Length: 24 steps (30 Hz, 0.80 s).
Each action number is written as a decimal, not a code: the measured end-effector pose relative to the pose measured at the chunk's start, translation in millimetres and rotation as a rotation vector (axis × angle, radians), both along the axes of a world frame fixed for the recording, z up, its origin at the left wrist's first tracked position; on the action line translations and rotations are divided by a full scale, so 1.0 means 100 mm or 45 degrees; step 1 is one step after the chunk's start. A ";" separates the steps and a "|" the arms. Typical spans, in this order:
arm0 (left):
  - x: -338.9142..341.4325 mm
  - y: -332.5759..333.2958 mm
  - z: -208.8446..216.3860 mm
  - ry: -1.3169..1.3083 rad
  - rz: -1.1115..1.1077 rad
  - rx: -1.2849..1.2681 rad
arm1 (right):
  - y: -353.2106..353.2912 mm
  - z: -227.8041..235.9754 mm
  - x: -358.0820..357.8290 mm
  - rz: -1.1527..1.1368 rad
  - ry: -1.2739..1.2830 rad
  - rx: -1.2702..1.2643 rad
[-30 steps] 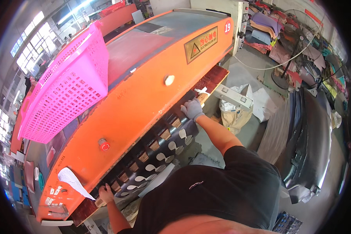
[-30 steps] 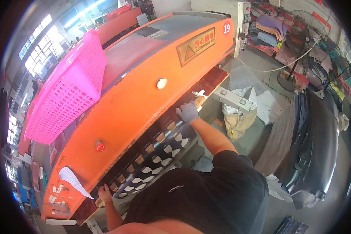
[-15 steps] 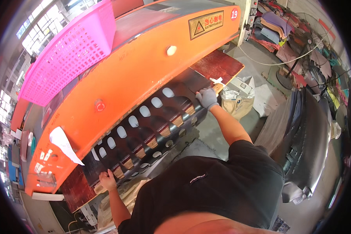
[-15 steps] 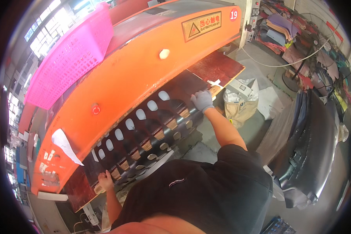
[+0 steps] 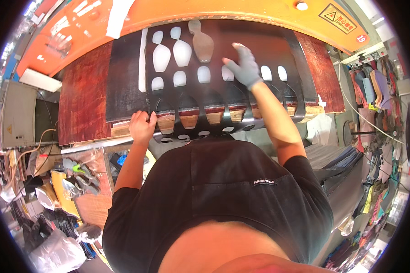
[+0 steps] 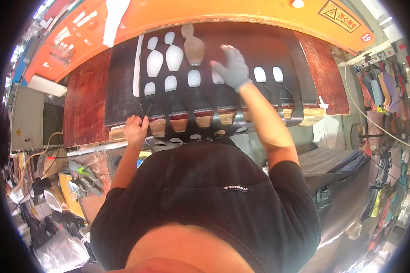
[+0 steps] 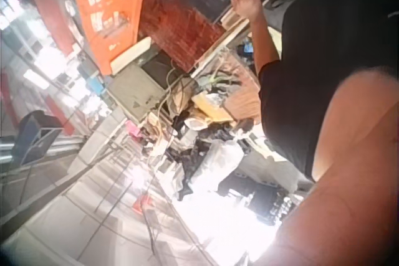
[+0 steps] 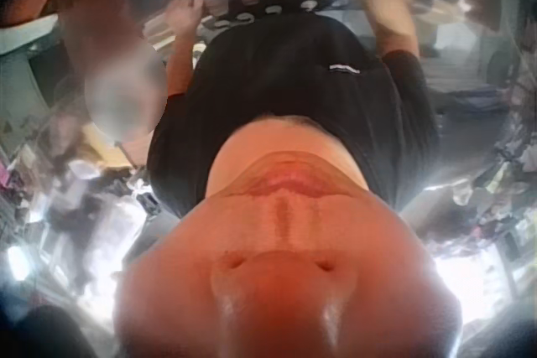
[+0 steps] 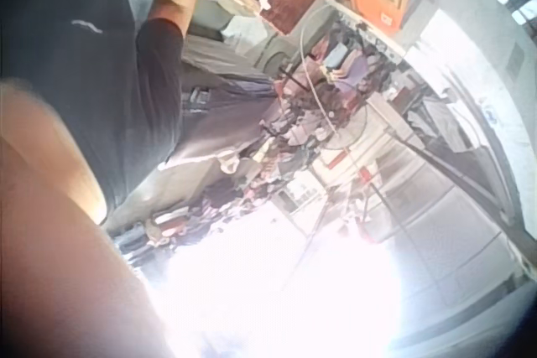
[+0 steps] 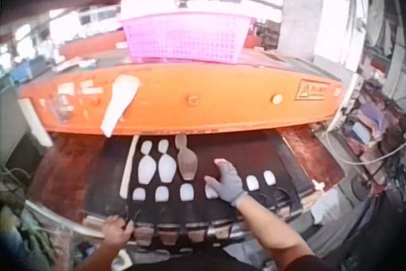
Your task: The person handles black shoe soles, aligns them, and places them into clear plastic bags. The person then ties the bags and places them on a nearby rack. The person also handles a small white label and places it on the bag.
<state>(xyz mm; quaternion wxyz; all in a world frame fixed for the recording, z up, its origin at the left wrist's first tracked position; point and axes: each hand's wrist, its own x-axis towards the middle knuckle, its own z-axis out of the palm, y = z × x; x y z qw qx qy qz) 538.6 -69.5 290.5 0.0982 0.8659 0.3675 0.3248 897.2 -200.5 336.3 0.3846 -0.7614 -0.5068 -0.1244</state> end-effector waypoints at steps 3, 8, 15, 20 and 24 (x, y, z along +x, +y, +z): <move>-0.07 -0.14 0.22 -0.037 0.003 -0.237 | 0.43 0.03 -0.38 0.006 0.186 -0.184; 0.66 -0.03 0.30 0.071 -0.489 0.053 | 0.88 0.03 -0.49 -0.078 0.154 -0.585; 0.95 0.13 0.06 0.194 -0.509 0.125 | 0.68 0.04 0.04 0.131 1.259 0.051; 0.96 0.15 0.06 0.137 -0.513 0.139 | 0.56 -0.03 0.12 -0.178 0.447 -0.344; 0.97 0.16 0.13 0.153 -0.506 0.112 | 0.54 -0.10 0.15 -0.152 0.453 -0.266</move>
